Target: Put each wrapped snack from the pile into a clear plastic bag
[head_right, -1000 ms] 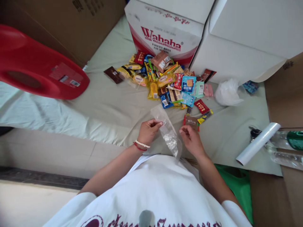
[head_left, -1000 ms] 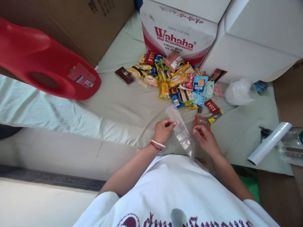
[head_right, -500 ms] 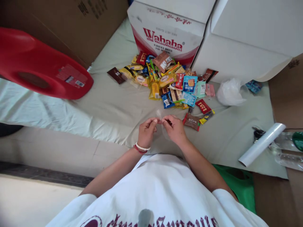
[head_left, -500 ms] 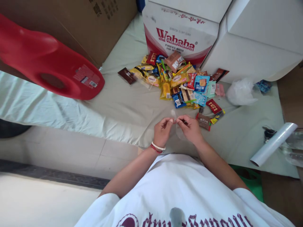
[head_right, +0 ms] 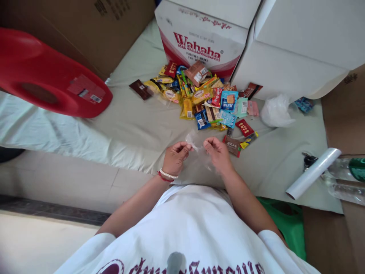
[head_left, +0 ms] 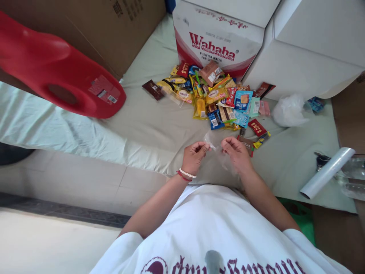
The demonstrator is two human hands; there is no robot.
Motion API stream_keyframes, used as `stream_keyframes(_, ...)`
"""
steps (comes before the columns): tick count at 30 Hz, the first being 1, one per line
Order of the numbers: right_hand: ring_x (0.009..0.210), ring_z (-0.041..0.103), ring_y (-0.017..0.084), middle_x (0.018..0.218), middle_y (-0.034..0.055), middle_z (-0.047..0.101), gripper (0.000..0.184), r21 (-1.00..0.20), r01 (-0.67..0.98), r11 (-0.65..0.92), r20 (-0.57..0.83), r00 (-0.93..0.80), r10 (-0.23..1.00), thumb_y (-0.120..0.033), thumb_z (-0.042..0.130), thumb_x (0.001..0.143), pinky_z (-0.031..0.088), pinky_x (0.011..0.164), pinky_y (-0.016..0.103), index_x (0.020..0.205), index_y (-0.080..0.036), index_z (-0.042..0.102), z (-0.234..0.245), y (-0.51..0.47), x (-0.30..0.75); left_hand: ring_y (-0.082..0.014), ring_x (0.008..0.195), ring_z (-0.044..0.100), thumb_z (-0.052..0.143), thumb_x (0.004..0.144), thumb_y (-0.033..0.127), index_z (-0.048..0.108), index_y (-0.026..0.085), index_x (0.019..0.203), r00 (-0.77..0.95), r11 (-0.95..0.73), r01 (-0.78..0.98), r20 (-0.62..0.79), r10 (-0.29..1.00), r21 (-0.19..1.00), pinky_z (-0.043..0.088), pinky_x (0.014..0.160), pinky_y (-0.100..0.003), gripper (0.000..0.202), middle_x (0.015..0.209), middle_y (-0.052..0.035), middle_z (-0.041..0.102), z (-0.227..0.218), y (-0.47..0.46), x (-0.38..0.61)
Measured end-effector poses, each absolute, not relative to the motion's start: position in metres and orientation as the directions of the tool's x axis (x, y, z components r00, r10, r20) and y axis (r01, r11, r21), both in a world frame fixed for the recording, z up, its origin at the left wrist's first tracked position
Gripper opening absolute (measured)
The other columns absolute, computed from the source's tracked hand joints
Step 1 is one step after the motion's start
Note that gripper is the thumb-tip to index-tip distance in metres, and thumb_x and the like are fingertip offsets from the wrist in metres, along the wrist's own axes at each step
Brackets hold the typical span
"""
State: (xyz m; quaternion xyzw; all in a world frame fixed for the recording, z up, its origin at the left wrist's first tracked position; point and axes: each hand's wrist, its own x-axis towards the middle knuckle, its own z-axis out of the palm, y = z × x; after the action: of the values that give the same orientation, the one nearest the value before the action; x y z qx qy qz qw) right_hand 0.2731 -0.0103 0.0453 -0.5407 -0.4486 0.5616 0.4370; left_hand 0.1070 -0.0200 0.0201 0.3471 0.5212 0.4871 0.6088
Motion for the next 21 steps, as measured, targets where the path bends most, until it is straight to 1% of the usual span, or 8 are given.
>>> stream_keyframes(3, 0.074, 0.054, 0.014, 0.085, 0.0011, 0.061, 0.029, -0.985, 0.134, -0.112, -0.128, -0.112, 0.985, -0.049, 0.075, 0.085, 0.044, 0.069, 0.027, 0.093, -0.023, 0.068, 0.049, -0.013, 0.267, -0.0074, 0.053, 0.038, 0.074, 0.081, 0.048, 0.074, 0.017, 0.077, 0.017, 0.232, -0.101, -0.232, 0.973, 0.967, 0.030, 0.052, -0.022, 0.031, 0.057, 0.0042, 0.054, 0.028, -0.023, 0.107)
stream_keyframes(6, 0.078, 0.056, 0.015, 0.088, 0.0020, 0.063, 0.024, -0.987, 0.149, -0.056, -0.076, -0.133, 0.988, -0.046, 0.072, 0.088, 0.046, 0.072, 0.028, 0.092, -0.023, 0.071, 0.050, -0.012, 0.265, -0.0078, 0.055, 0.039, 0.071, 0.083, 0.047, 0.074, 0.017, 0.077, 0.045, 0.216, -0.093, -0.213, 0.976, 0.972, 0.030, 0.053, -0.022, 0.030, 0.061, 0.0026, 0.059, 0.030, -0.025, 0.107)
stream_keyframes(11, 0.068, 0.051, 0.012, 0.077, -0.0017, 0.059, 0.028, -0.982, -0.054, -0.181, -0.180, -0.032, 0.983, -0.048, 0.078, 0.082, 0.046, 0.067, 0.026, 0.086, -0.023, 0.067, 0.045, -0.005, 0.276, -0.0072, 0.055, 0.042, 0.075, 0.079, 0.047, 0.071, 0.017, 0.082, 0.060, 0.313, -0.278, -0.309, 0.949, 0.908, 0.032, 0.054, -0.022, 0.030, 0.070, 0.0003, 0.066, 0.027, -0.025, 0.101)
stream_keyframes(14, 0.070, 0.052, 0.012, 0.079, -0.0021, 0.059, 0.036, -0.971, -0.120, -0.208, -0.213, 0.027, 0.977, -0.052, 0.083, 0.075, 0.049, 0.068, 0.025, 0.085, -0.024, 0.064, 0.045, -0.004, 0.280, -0.0106, 0.074, 0.058, 0.078, 0.075, 0.045, 0.065, 0.019, 0.079, -0.003, 0.308, -0.411, -0.339, 0.941, 0.858, 0.046, 0.069, -0.021, 0.029, 0.081, -0.0010, 0.069, 0.027, -0.023, 0.097)
stream_keyframes(16, 0.073, 0.055, 0.013, 0.082, -0.0017, 0.060, 0.039, -0.954, -0.171, -0.247, -0.255, 0.025, 0.967, -0.056, 0.082, 0.074, 0.052, 0.070, 0.026, 0.086, -0.025, 0.061, 0.047, -0.004, 0.279, -0.0130, 0.088, 0.064, 0.079, 0.074, 0.042, 0.057, 0.020, 0.080, -0.001, 0.316, -0.535, -0.374, 0.927, 0.783, 0.052, 0.080, -0.024, 0.031, 0.089, -0.0019, 0.070, 0.028, -0.021, 0.097)
stream_keyframes(17, 0.073, 0.056, 0.013, 0.082, -0.0017, 0.060, 0.040, -0.944, -0.192, -0.269, -0.276, 0.009, 0.961, -0.057, 0.081, 0.074, 0.053, 0.069, 0.027, 0.087, -0.025, 0.060, 0.048, -0.004, 0.277, -0.0135, 0.089, 0.065, 0.079, 0.075, 0.041, 0.054, 0.021, 0.081, 0.015, 0.333, -0.587, -0.401, 0.916, 0.738, 0.053, 0.081, -0.026, 0.032, 0.089, -0.0015, 0.070, 0.029, -0.020, 0.098)
stream_keyframes(19, 0.067, 0.055, 0.012, 0.078, -0.0027, 0.057, 0.041, -0.927, -0.218, -0.306, -0.308, -0.025, 0.951, -0.057, 0.081, 0.074, 0.051, 0.063, 0.025, 0.086, -0.025, 0.058, 0.049, -0.003, 0.273, -0.0114, 0.075, 0.064, 0.077, 0.079, 0.042, 0.048, 0.023, 0.084, 0.024, 0.361, -0.636, -0.450, 0.893, 0.682, 0.053, 0.071, -0.024, 0.035, 0.079, 0.0023, 0.065, 0.030, -0.017, 0.102)
stream_keyframes(21, 0.060, 0.050, 0.010, 0.072, -0.0042, 0.053, 0.042, -0.919, -0.227, -0.323, -0.325, -0.030, 0.945, -0.055, 0.082, 0.072, 0.046, 0.055, 0.023, 0.085, -0.024, 0.056, 0.048, -0.001, 0.270, -0.0072, 0.056, 0.052, 0.073, 0.084, 0.043, 0.044, 0.024, 0.086, -0.039, 0.341, -0.621, -0.462, 0.886, 0.706, 0.044, 0.054, -0.019, 0.035, 0.069, 0.0069, 0.054, 0.030, -0.013, 0.107)
